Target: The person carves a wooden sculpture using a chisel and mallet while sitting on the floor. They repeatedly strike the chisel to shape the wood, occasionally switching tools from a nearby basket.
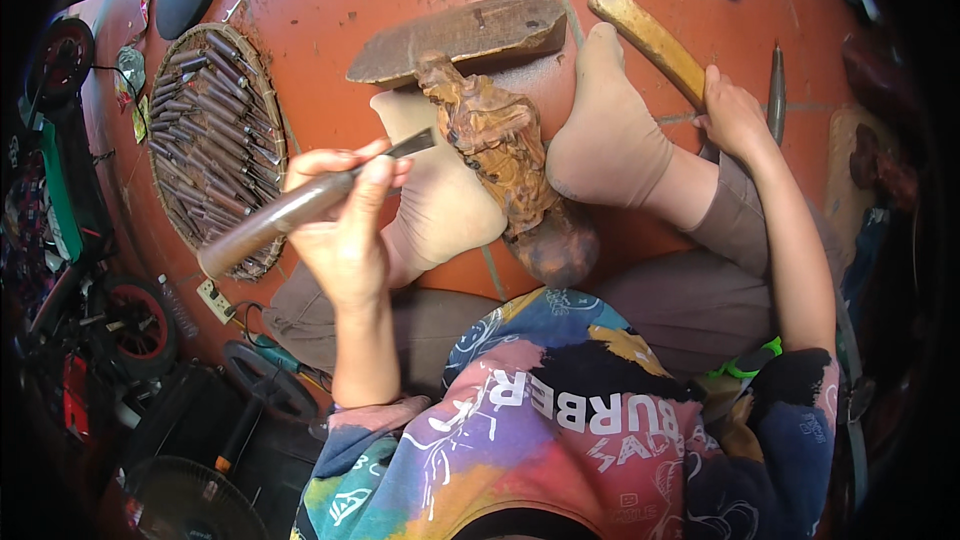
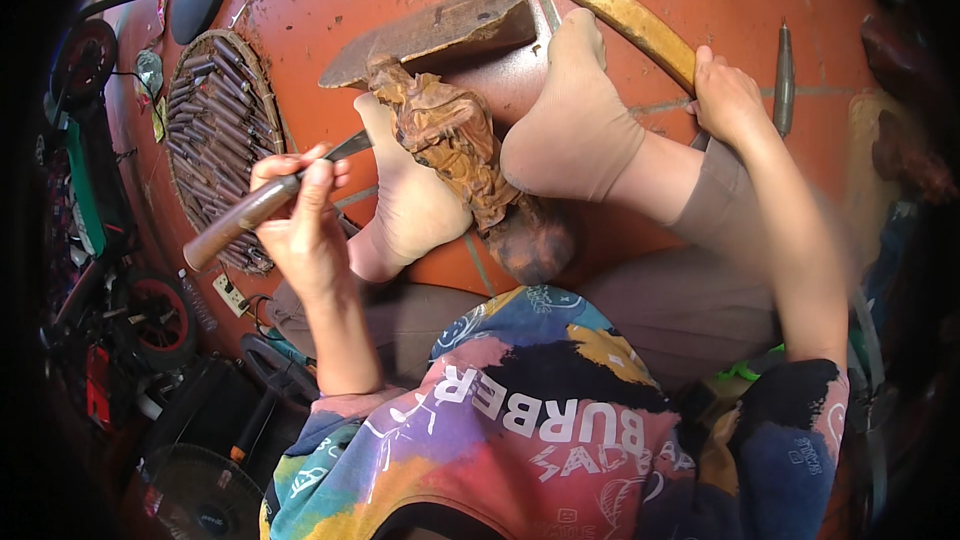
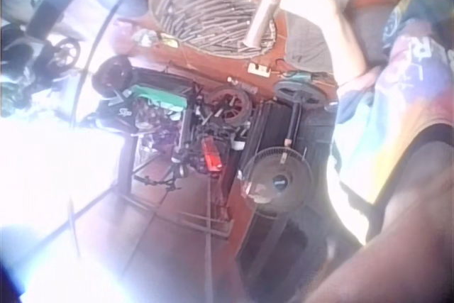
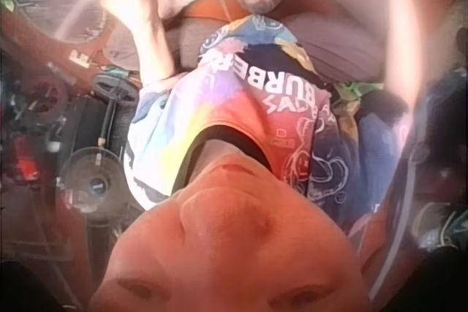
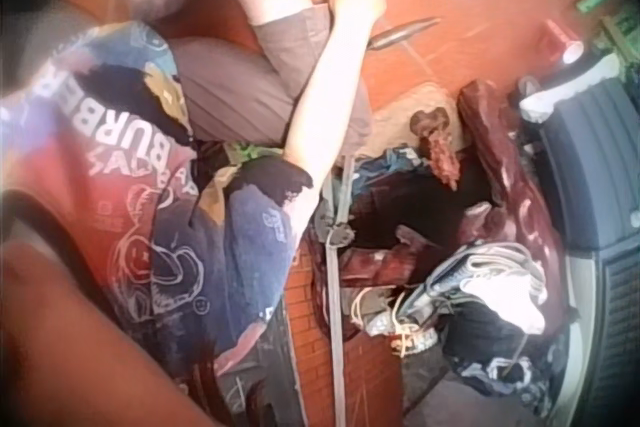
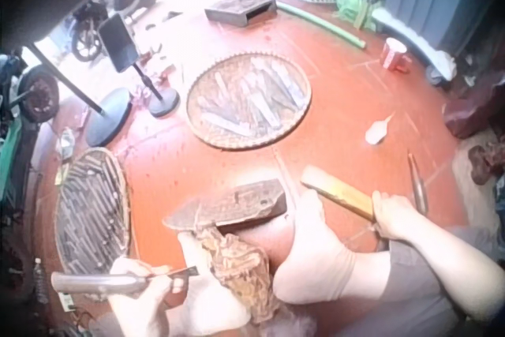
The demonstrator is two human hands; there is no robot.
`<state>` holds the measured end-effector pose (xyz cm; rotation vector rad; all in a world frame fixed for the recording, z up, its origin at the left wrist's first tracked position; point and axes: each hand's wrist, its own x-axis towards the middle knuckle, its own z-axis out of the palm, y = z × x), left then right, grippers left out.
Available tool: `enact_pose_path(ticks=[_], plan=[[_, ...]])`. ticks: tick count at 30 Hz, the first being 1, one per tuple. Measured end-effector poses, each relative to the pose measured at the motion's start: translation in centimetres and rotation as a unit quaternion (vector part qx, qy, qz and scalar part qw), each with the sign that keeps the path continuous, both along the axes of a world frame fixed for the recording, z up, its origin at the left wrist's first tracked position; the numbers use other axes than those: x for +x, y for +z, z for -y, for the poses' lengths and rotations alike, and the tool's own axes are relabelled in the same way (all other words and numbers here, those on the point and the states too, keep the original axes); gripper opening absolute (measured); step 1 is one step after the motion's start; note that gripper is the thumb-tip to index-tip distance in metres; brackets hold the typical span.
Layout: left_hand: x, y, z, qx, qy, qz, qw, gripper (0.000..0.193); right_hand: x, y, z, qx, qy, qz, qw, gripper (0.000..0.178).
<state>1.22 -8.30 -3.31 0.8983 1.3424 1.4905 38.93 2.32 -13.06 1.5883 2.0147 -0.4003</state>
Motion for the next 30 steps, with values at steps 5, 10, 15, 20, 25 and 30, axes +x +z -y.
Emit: enact_pose_path(ticks=[5,10,15,20,25,30], plan=[[2.8,-2.3,1.1,0.031,0.059,-0.088,0.994,0.020,-2.7,1.5,-0.1,-0.012,0.031,-0.049,0.998,0.064],[3.7,-2.4,0.5,0.024,0.045,-0.095,0.994,0.023,-7.3,4.8,-0.2,-0.039,0.082,-0.159,0.983,0.059],[3.3,-2.3,0.3,0.015,0.015,-0.180,0.983,0.021,-13.4,8.0,-0.4,-0.071,0.151,-0.289,0.943,0.054],[3.4,-1.8,0.3,0.004,0.009,-0.262,0.965,0.020,-14.8,8.3,-0.6,-0.073,0.167,-0.331,0.926,0.049],[4.3,-1.3,0.0,-0.006,0.042,-0.218,0.975,0.019,-8.6,5.2,-0.5,-0.032,0.082,-0.240,0.967,0.044],[4.4,-0.8,-0.5,-0.023,0.035,-0.258,0.965,0.018,-1.5,0.8,0.3,0.025,-0.020,-0.124,0.992,0.040]])
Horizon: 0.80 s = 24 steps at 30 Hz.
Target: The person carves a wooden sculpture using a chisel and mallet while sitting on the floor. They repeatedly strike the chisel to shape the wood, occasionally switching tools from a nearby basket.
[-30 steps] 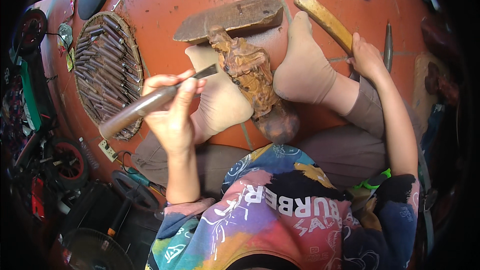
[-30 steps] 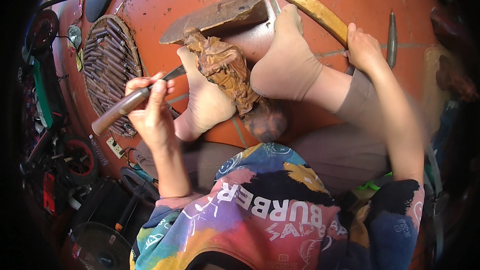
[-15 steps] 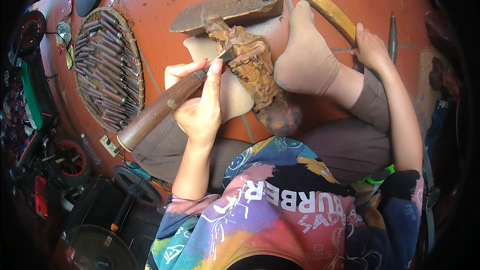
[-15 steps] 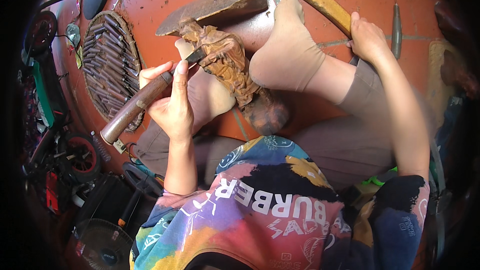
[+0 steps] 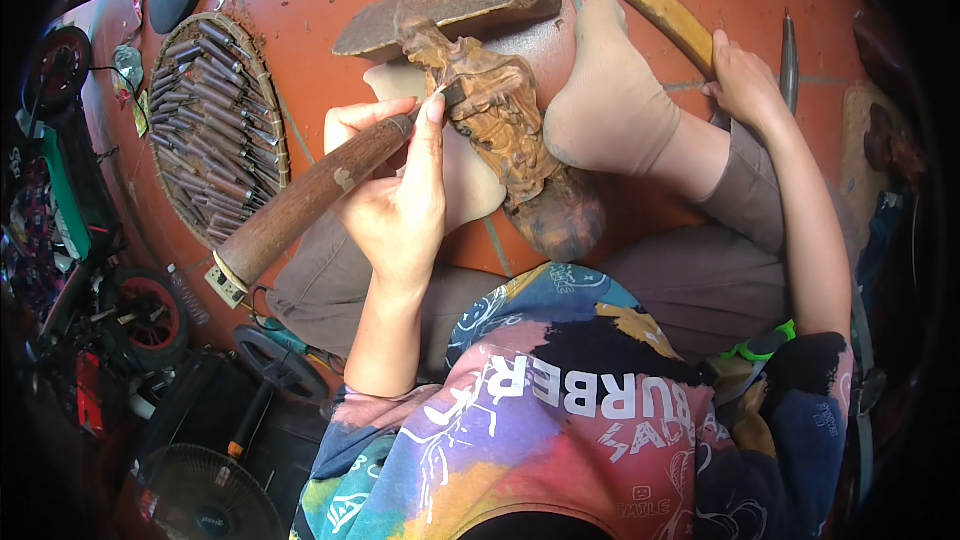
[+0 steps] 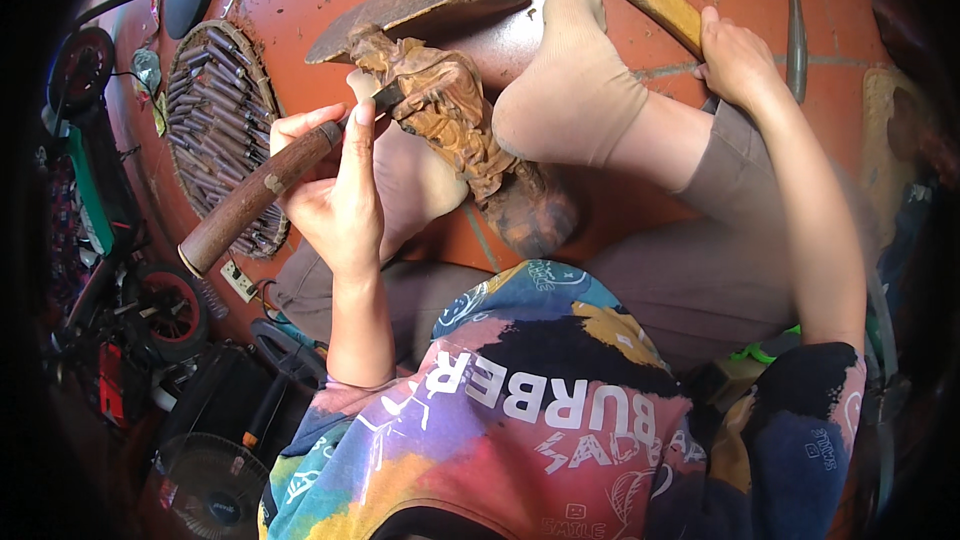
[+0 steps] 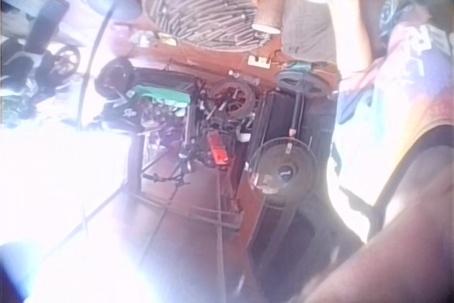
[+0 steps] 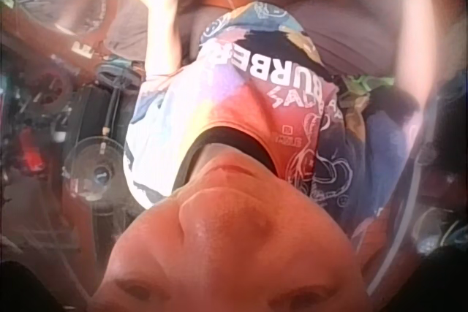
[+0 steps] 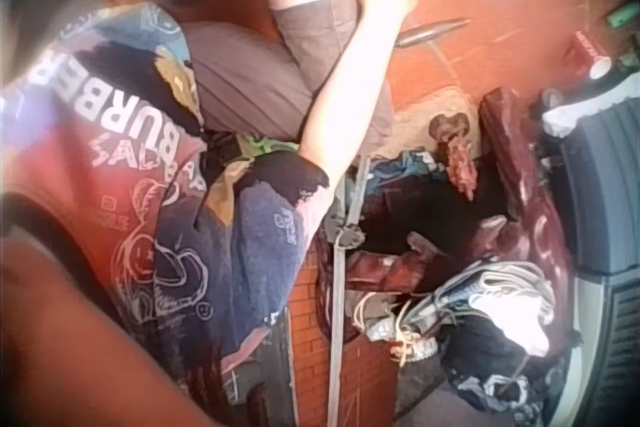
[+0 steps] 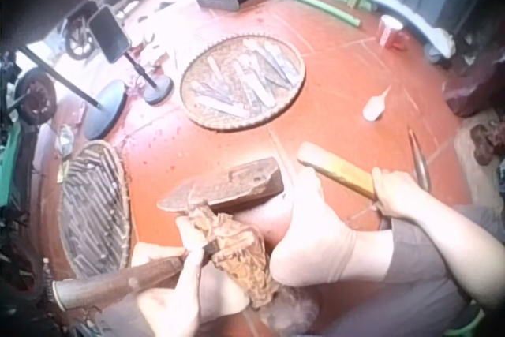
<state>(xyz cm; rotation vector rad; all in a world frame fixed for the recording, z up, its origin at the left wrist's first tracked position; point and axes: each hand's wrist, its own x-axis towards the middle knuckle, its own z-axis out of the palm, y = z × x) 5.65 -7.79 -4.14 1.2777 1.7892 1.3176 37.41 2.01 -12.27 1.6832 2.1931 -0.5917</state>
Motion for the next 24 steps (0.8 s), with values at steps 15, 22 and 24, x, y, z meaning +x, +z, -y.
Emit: enact_pose_path(ticks=[15,22,24], plan=[[-0.5,0.9,-1.9,-0.038,-0.036,-0.004,0.999,0.013,1.4,6.1,-1.8,0.192,-0.061,-0.112,0.973,0.044],[-0.4,1.8,-2.1,-0.040,-0.058,-0.111,0.991,0.012,-2.9,20.8,-2.1,0.283,0.148,-0.260,0.911,0.041],[-0.1,2.5,-1.9,-0.004,-0.050,-0.181,0.982,0.011,-4.8,23.9,-2.3,0.287,0.209,-0.259,0.898,0.039]])
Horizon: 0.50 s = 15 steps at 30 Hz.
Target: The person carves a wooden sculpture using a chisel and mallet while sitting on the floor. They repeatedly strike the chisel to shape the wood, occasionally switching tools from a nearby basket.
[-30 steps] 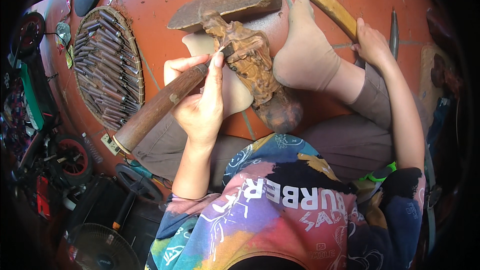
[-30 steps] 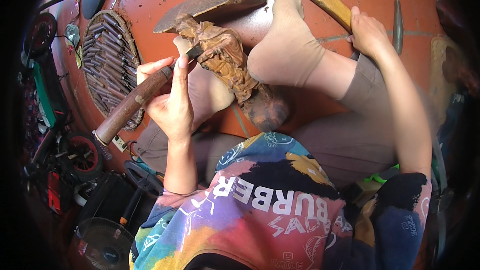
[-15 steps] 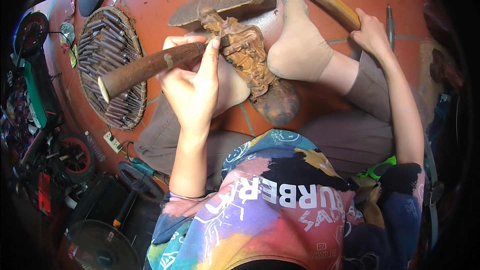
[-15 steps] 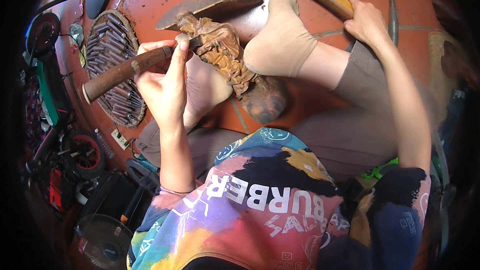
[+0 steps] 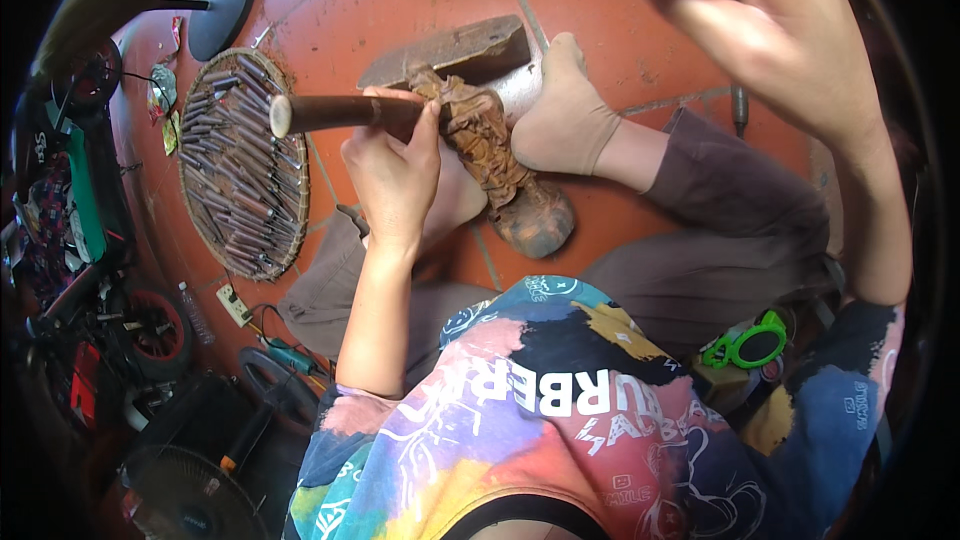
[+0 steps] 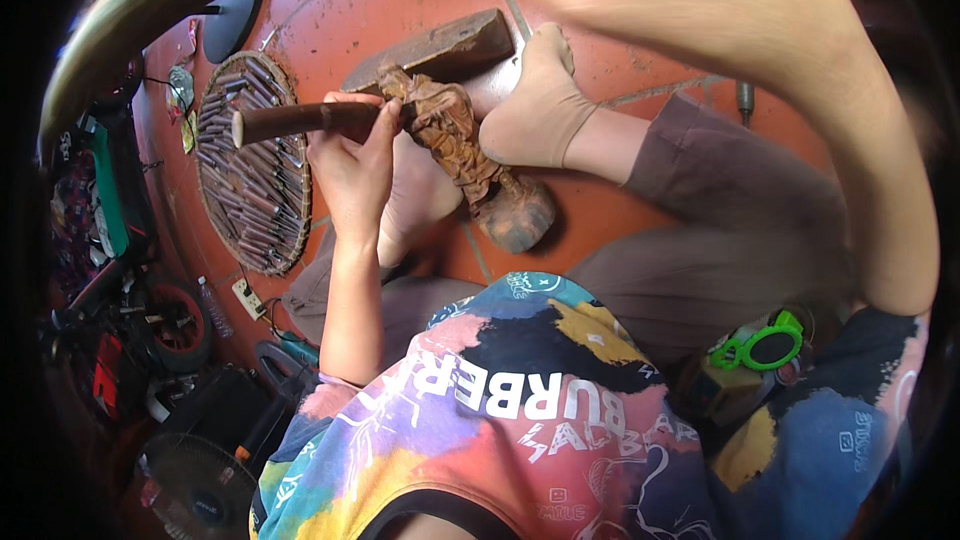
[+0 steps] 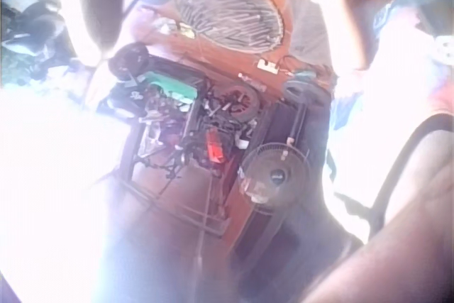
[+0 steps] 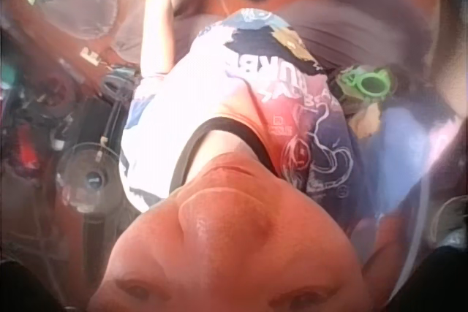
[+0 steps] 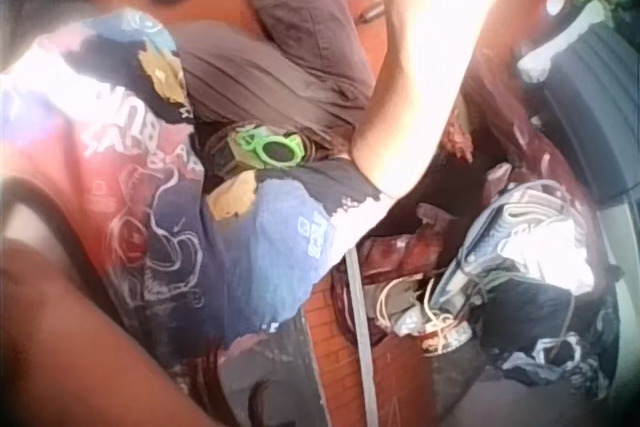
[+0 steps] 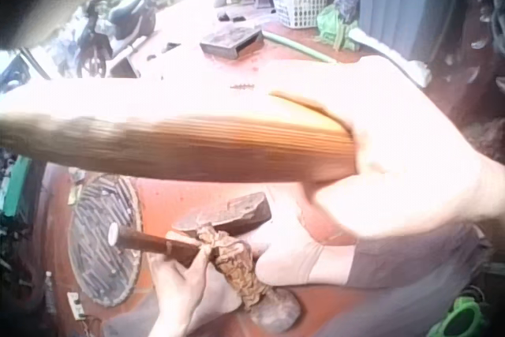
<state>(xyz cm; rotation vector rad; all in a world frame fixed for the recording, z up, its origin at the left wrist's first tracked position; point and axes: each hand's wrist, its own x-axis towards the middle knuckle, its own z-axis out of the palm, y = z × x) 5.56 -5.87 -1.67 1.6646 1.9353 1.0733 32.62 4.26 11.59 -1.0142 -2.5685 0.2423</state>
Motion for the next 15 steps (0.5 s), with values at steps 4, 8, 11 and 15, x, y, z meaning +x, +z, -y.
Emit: enact_pose_path(ticks=[4,8,11,15], plan=[[0.7,-0.5,-0.3,-0.010,-0.005,0.004,1.000,0.011,-1.9,4.7,0.2,0.034,0.042,0.052,0.997,0.036],[-0.3,-0.5,-0.3,-0.006,-0.016,0.006,1.000,0.012,-3.3,6.0,0.2,0.031,0.054,0.081,0.995,0.033],[0.2,-0.1,-0.3,-0.032,-0.008,-0.003,0.999,0.012,-3.4,6.1,1.1,0.019,0.046,0.099,0.994,0.030],[0.6,-0.2,-0.7,-0.041,-0.005,-0.039,0.998,0.014,-2.9,6.6,1.4,0.005,0.022,0.118,0.993,0.027]])
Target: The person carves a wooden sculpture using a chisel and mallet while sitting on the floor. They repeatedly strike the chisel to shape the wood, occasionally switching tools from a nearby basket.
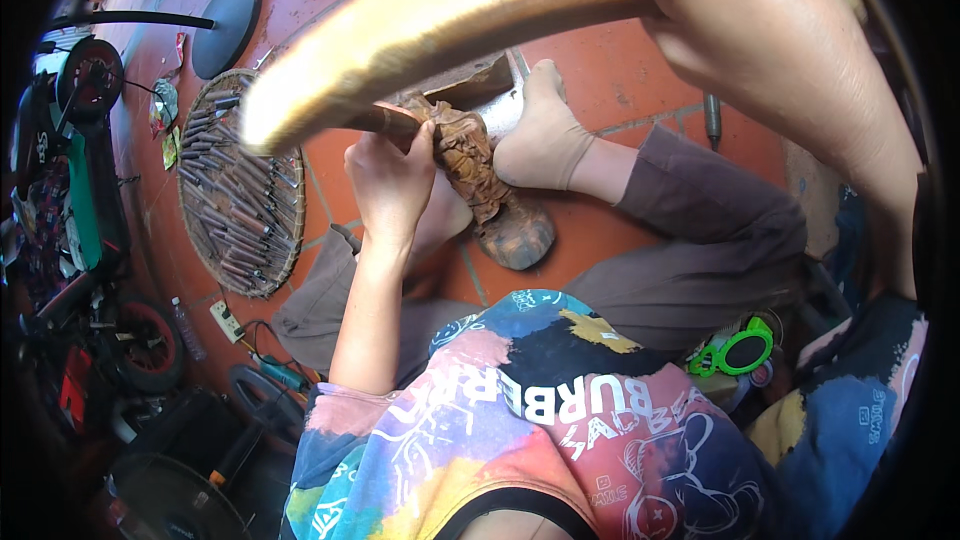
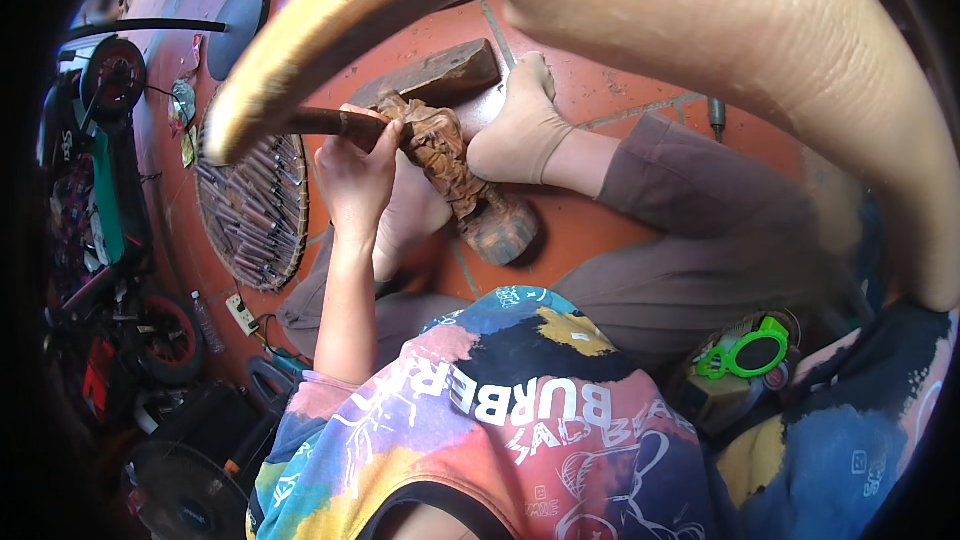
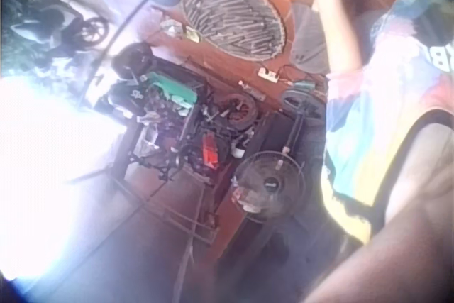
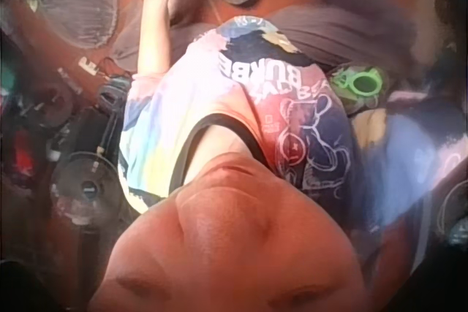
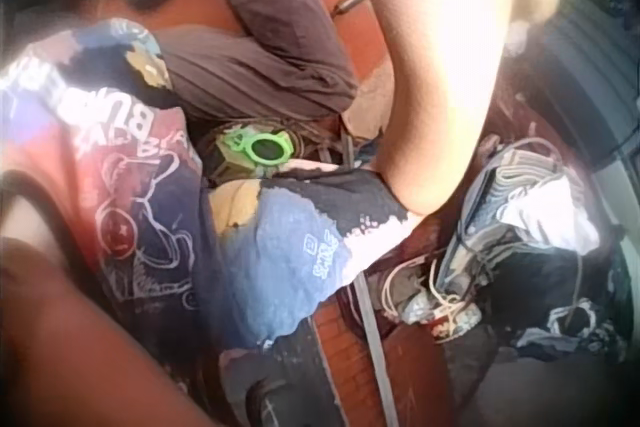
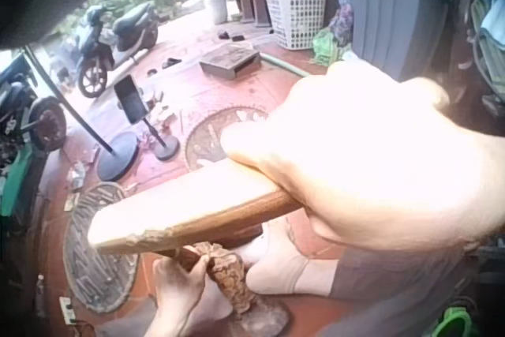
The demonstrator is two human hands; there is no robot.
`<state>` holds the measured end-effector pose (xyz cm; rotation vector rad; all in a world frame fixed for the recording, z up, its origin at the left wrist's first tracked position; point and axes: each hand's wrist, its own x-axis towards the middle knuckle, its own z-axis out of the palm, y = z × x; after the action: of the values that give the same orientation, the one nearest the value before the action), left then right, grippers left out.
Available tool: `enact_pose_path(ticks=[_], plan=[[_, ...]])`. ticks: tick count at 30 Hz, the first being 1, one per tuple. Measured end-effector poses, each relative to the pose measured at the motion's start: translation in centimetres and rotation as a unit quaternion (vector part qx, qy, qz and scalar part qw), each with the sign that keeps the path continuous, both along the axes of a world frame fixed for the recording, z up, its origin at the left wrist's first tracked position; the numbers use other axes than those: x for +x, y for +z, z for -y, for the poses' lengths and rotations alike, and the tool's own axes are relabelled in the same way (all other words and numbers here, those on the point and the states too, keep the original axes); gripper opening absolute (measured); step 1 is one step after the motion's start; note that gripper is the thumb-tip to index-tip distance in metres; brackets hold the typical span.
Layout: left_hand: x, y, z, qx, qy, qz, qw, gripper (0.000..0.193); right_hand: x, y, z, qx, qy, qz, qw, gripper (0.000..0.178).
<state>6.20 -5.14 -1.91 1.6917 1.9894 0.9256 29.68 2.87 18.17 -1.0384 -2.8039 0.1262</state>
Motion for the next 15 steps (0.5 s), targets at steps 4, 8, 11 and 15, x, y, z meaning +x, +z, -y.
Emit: enact_pose_path(ticks=[4,8,11,15], plan=[[-0.3,0.4,0.1,-0.017,0.014,-0.032,0.999,0.013,0.1,0.9,0.4,-0.066,-0.037,0.004,0.997,0.024],[-0.6,0.2,-0.2,-0.040,0.007,-0.023,0.999,0.016,-0.2,-1.1,1.0,0.052,0.003,-0.008,0.999,0.025],[0.3,-0.2,-0.3,-0.031,0.001,-0.008,0.999,0.015,0.4,-1.4,1.2,0.051,0.002,-0.008,0.999,0.028],[-0.3,0.1,0.0,-0.024,0.016,-0.008,1.000,0.014,0.2,-2.5,0.8,0.055,0.024,-0.033,0.998,0.031]])
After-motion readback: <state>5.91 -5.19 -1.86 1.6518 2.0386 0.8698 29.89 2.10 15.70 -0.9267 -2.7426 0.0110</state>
